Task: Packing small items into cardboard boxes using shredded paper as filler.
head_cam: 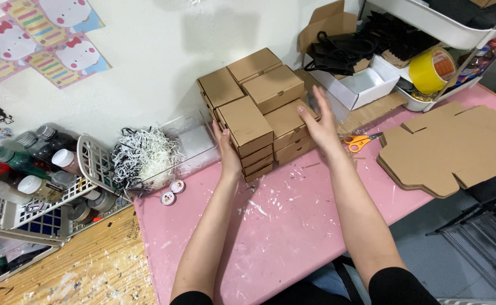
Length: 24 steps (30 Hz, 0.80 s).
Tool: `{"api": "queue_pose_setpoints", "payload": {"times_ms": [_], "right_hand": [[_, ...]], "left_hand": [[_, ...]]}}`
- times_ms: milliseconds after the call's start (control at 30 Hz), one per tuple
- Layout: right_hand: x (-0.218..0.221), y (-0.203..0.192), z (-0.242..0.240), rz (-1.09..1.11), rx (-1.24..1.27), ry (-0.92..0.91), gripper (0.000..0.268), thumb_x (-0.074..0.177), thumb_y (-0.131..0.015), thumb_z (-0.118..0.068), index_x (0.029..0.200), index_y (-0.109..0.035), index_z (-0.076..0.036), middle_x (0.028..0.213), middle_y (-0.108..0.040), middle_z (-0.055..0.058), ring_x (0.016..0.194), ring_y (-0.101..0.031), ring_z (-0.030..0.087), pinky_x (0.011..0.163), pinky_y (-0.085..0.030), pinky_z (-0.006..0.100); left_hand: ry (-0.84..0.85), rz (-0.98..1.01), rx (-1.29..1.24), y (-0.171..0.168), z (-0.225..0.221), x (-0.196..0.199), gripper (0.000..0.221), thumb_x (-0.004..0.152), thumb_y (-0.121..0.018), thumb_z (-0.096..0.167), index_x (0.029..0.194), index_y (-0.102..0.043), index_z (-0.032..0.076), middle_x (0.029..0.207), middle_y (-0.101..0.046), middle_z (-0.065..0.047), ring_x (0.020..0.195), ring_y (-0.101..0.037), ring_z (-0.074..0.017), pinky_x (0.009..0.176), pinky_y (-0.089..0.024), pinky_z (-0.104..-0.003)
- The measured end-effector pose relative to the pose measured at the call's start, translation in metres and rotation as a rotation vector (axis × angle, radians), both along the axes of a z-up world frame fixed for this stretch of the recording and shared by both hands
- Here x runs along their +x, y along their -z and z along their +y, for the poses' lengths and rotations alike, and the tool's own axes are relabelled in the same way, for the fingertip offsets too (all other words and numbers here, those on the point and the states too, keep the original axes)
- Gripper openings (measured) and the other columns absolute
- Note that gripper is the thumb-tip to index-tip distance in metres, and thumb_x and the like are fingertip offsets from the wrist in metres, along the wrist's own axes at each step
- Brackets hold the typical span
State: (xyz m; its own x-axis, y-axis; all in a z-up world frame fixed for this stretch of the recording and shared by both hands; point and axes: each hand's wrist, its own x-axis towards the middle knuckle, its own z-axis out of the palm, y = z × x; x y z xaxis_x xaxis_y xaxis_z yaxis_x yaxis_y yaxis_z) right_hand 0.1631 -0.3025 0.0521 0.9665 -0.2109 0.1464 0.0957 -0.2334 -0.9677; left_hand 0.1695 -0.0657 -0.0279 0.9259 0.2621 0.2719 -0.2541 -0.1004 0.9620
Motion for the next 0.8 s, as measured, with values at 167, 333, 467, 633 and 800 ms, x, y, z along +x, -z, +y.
{"api": "queue_pose_setpoints", "payload": {"times_ms": [167, 333, 467, 633, 800], "right_hand": [[0.037, 0.063, -0.012, -0.224, 0.051, -0.174, 0.063, 0.098, -0.067, -0.022, 0.153, -0.043, -0.004, 0.153, -0.054, 0.018, 0.142, -0.051, 0.025, 0.116, -0.039, 0.033], [0.031, 0.055, -0.009, -0.19, 0.193, -0.193, 0.061, 0.099, -0.065, -0.022, 0.154, -0.043, -0.005, 0.156, -0.052, 0.017, 0.142, -0.05, 0.023, 0.115, -0.039, 0.032], [0.024, 0.042, -0.007, -0.098, 0.222, -0.187, 0.061, 0.098, -0.063, -0.023, 0.154, -0.043, -0.01, 0.156, -0.051, 0.013, 0.142, -0.048, 0.021, 0.114, -0.038, 0.031], [0.042, 0.065, -0.016, -0.148, 0.288, -0.255, 0.06, 0.099, -0.062, -0.023, 0.154, -0.043, -0.011, 0.157, -0.049, 0.013, 0.145, -0.047, 0.022, 0.117, -0.038, 0.032], [0.034, 0.056, -0.014, -0.073, 0.185, -0.096, 0.056, 0.101, -0.056, -0.036, 0.154, -0.047, -0.021, 0.156, -0.05, 0.011, 0.143, -0.046, 0.022, 0.117, -0.036, 0.034]], "left_hand": [[0.039, 0.009, -0.046, 0.019, 0.007, 0.012, 0.075, 0.104, -0.029, 0.049, 0.165, -0.009, 0.01, 0.174, -0.006, -0.012, 0.16, -0.005, -0.0286, 0.127, -0.005, -0.042], [0.021, 0.036, -0.068, 0.011, 0.003, 0.007, 0.076, 0.103, -0.029, 0.051, 0.165, -0.012, 0.012, 0.174, -0.009, -0.012, 0.159, -0.011, -0.0287, 0.126, -0.007, -0.041], [-0.002, 0.027, -0.136, 0.01, -0.001, 0.008, 0.078, 0.102, -0.03, 0.055, 0.165, -0.014, 0.012, 0.173, -0.011, -0.011, 0.159, -0.013, -0.0281, 0.126, -0.007, -0.041], [-0.02, 0.015, -0.195, 0.019, -0.002, 0.015, 0.081, 0.101, -0.029, 0.061, 0.164, -0.016, 0.012, 0.173, -0.012, -0.01, 0.159, -0.01, -0.0265, 0.126, -0.005, -0.042], [-0.03, 0.019, -0.35, 0.034, 0.002, 0.019, 0.086, 0.099, -0.024, 0.067, 0.164, -0.018, 0.011, 0.172, -0.015, -0.01, 0.159, -0.012, -0.0262, 0.127, -0.011, -0.043]]}}
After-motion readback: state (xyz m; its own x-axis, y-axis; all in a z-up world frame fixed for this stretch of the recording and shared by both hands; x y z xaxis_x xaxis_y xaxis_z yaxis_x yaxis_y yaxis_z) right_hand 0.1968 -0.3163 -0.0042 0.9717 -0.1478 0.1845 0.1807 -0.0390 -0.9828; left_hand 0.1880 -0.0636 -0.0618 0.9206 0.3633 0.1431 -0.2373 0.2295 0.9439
